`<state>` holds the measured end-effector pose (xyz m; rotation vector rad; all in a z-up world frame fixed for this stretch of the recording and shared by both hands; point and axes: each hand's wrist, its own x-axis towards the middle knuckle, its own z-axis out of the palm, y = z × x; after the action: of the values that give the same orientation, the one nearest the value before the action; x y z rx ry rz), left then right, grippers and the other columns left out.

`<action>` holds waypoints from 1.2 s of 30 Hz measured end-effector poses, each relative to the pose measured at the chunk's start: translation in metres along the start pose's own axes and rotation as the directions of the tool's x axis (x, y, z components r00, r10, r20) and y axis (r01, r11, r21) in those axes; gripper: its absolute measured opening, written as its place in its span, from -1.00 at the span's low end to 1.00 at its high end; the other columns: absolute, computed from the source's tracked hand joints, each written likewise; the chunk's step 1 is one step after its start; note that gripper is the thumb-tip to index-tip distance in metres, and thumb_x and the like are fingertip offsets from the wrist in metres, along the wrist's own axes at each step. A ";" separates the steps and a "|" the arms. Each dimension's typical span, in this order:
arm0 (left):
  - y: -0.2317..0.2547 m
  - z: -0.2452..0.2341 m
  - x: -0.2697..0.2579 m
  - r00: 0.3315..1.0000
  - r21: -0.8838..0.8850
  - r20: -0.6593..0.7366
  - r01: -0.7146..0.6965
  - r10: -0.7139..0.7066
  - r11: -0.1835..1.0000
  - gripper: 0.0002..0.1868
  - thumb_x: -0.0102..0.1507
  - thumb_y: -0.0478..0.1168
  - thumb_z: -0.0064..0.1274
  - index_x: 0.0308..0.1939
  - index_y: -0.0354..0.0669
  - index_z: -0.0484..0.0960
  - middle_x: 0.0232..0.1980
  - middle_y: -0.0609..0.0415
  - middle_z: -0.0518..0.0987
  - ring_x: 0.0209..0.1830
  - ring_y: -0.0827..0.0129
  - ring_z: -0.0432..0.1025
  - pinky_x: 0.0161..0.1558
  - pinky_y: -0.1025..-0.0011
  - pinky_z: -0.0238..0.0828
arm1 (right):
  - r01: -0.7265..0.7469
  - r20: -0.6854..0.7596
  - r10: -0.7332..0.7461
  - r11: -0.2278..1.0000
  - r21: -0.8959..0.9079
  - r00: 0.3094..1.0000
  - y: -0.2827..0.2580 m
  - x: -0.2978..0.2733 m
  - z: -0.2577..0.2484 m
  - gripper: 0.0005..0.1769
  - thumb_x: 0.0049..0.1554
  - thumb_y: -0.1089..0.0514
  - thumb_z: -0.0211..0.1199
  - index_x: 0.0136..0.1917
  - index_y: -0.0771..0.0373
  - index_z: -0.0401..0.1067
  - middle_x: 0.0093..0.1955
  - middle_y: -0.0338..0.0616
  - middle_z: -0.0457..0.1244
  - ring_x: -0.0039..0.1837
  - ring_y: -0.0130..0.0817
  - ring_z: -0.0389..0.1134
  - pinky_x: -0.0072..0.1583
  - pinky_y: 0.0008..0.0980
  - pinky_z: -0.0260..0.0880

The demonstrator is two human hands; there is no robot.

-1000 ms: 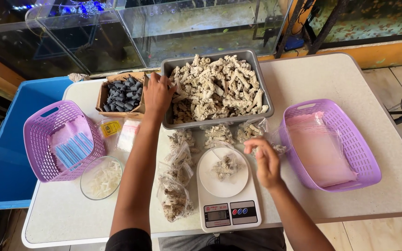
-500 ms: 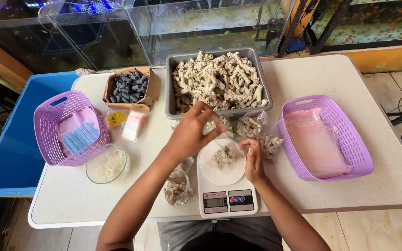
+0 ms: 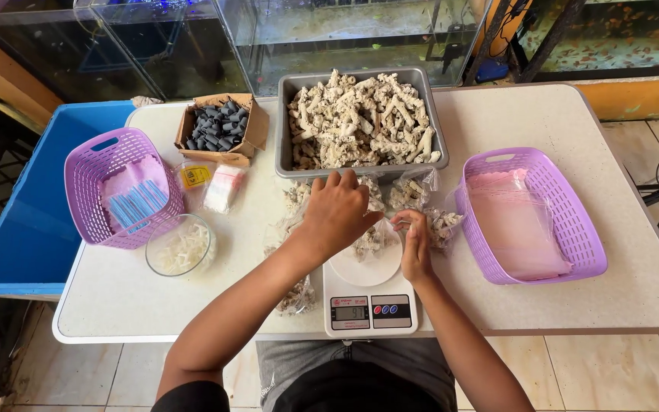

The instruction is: Packaging coral-like filter media into small plastic bags and weighing them on a digital scale.

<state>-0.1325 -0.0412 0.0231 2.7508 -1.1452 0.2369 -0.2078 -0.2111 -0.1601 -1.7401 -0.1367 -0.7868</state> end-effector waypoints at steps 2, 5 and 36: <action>0.001 0.000 -0.002 1.000 -0.007 0.013 -0.004 0.004 1.000 -0.61 0.16 0.21 0.21 -0.31 -0.01 0.69 -0.12 0.07 0.52 -0.09 0.18 0.43 -0.07 0.18 0.28 | 0.000 0.002 0.000 1.000 0.006 1.000 0.000 0.000 0.000 -0.41 0.39 -0.21 -0.40 0.22 0.31 0.20 0.00 0.00 0.23 -0.03 -0.26 0.27 0.11 -0.32 0.35; 0.003 -0.014 -0.004 0.999 -0.051 0.043 -0.015 0.017 0.999 -0.65 0.21 0.18 0.17 -0.33 0.01 0.71 -0.13 0.04 0.54 -0.08 0.18 0.44 -0.02 0.18 0.29 | -0.003 0.003 0.003 1.000 0.011 1.000 0.001 0.000 0.000 -0.41 0.39 -0.21 -0.40 0.22 0.31 0.20 0.00 0.01 0.23 -0.02 -0.25 0.28 0.12 -0.31 0.36; -0.043 -0.018 -0.046 0.926 -0.329 -0.189 -0.372 0.325 0.868 -0.56 0.13 -0.48 0.17 0.06 -0.03 0.65 0.01 -0.10 0.47 -0.24 0.15 0.54 -0.10 0.16 0.55 | 0.112 0.043 -0.115 0.992 0.063 0.992 -0.034 0.013 0.005 -0.70 0.28 0.18 0.13 0.19 0.42 0.37 0.00 -0.06 0.19 -0.01 -0.32 0.25 0.10 -0.31 0.33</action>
<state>-0.1354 0.0236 0.0276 2.1685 -1.4797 0.2150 -0.2113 -0.1994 -0.1258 -1.7050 -0.2907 -0.8169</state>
